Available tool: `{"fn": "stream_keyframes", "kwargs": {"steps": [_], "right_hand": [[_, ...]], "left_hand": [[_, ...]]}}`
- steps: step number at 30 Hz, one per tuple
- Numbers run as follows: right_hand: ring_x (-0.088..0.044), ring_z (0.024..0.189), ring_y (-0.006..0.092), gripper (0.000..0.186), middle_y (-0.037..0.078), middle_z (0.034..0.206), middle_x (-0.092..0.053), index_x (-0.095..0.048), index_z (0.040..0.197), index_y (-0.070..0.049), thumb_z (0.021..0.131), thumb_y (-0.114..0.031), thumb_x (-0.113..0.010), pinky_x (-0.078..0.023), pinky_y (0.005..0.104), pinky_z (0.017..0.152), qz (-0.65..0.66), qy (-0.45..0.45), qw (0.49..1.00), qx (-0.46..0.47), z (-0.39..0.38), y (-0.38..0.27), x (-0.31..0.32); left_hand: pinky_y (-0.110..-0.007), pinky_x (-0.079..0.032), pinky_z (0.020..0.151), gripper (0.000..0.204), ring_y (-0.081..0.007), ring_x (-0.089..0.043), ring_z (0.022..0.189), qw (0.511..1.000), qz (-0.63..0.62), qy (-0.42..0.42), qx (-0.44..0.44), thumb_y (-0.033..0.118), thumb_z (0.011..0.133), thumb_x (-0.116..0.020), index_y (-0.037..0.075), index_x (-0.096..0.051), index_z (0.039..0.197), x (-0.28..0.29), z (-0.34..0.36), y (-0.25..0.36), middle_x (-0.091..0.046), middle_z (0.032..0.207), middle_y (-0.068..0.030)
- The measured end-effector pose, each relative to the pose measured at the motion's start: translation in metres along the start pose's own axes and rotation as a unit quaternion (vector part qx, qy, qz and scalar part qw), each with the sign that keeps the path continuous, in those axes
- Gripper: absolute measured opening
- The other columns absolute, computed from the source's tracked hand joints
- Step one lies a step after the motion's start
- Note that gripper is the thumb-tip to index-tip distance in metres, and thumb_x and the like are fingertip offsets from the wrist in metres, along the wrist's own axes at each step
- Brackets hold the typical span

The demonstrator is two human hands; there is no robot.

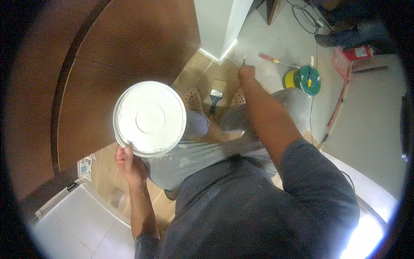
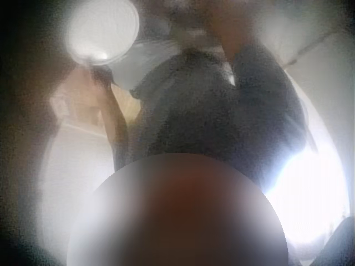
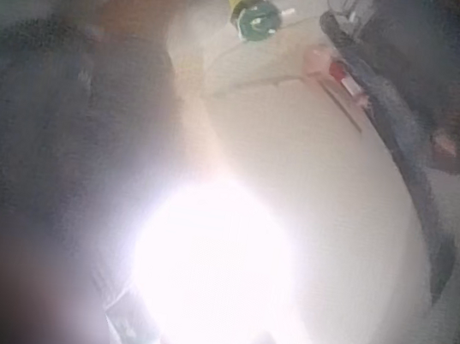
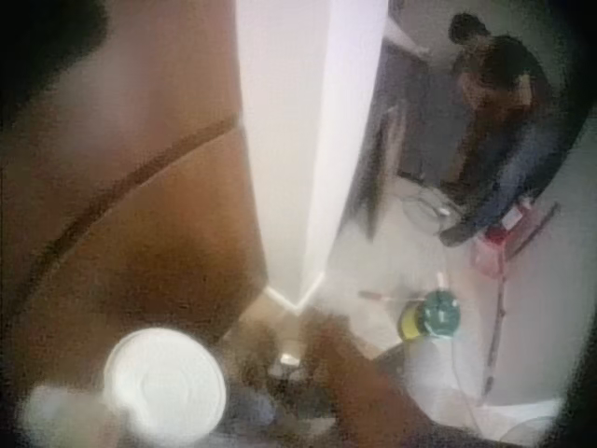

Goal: The person kneels and uses a paintbrush to apply white paint to the baseboard along a wall. They hold a small paint container in the other hand and repeatedly dip the brush to continue painting the trim.

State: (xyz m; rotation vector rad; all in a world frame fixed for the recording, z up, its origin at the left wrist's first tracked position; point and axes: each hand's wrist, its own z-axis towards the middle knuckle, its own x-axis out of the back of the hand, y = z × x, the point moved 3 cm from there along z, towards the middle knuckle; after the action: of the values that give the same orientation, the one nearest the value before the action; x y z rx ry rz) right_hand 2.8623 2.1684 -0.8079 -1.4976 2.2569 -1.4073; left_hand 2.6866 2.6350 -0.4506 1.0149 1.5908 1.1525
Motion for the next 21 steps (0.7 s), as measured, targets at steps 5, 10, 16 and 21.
{"fn": "stream_keyframes", "kwargs": {"steps": [5,10,16,21], "right_hand": [[-0.055,0.054,0.0234,0.013,0.009,0.068,-0.058,-0.064,0.087,-0.007,0.089,-0.015,-0.054,-0.043,0.0362,0.048,0.055,-0.014,0.998,0.009,-0.019,-0.054,0.043],[-0.06,0.054,0.0234,0.011,0.012,0.069,-0.063,-0.065,0.083,-0.003,0.085,-0.013,-0.061,-0.047,0.0388,0.046,-0.075,-0.054,0.985,0.143,-0.004,-0.04,0.064],[-0.063,0.052,0.0248,0.016,0.013,0.067,-0.065,-0.066,0.074,0.003,0.083,-0.01,-0.068,-0.048,0.0414,0.045,-0.075,-0.05,0.98,0.178,-0.001,-0.032,0.098],[-0.053,0.045,0.0239,0.012,0.014,0.062,-0.057,-0.061,0.075,0.002,0.084,-0.005,-0.065,-0.039,0.0396,0.04,0.131,-0.054,0.988,0.058,-0.106,-0.063,0.098]], "left_hand": [[-0.023,-0.05,0.078,0.015,-0.0063,-0.063,0.091,0.996,-0.078,-0.009,-0.035,0.021,0.1,-0.061,0.007,-0.061,0.106,0.007,-0.009,-0.003,-0.068,0.1,0.0008],[-0.027,-0.054,0.075,0.019,-0.0098,-0.065,0.09,0.992,-0.112,-0.006,-0.057,0.025,0.099,-0.062,0.008,-0.061,0.106,-0.003,-0.01,0.0,-0.069,0.101,-0.0011],[-0.029,-0.055,0.078,0.017,-0.0118,-0.066,0.091,0.986,-0.147,-0.034,-0.065,0.022,0.099,-0.063,0.006,-0.062,0.106,-0.002,-0.011,-0.009,-0.069,0.102,-0.0033],[-0.03,-0.056,0.079,0.017,-0.0125,-0.067,0.09,0.985,-0.15,-0.036,-0.073,0.021,0.099,-0.063,0.005,-0.062,0.105,0.001,-0.015,0.0,-0.07,0.102,-0.0037]]}}
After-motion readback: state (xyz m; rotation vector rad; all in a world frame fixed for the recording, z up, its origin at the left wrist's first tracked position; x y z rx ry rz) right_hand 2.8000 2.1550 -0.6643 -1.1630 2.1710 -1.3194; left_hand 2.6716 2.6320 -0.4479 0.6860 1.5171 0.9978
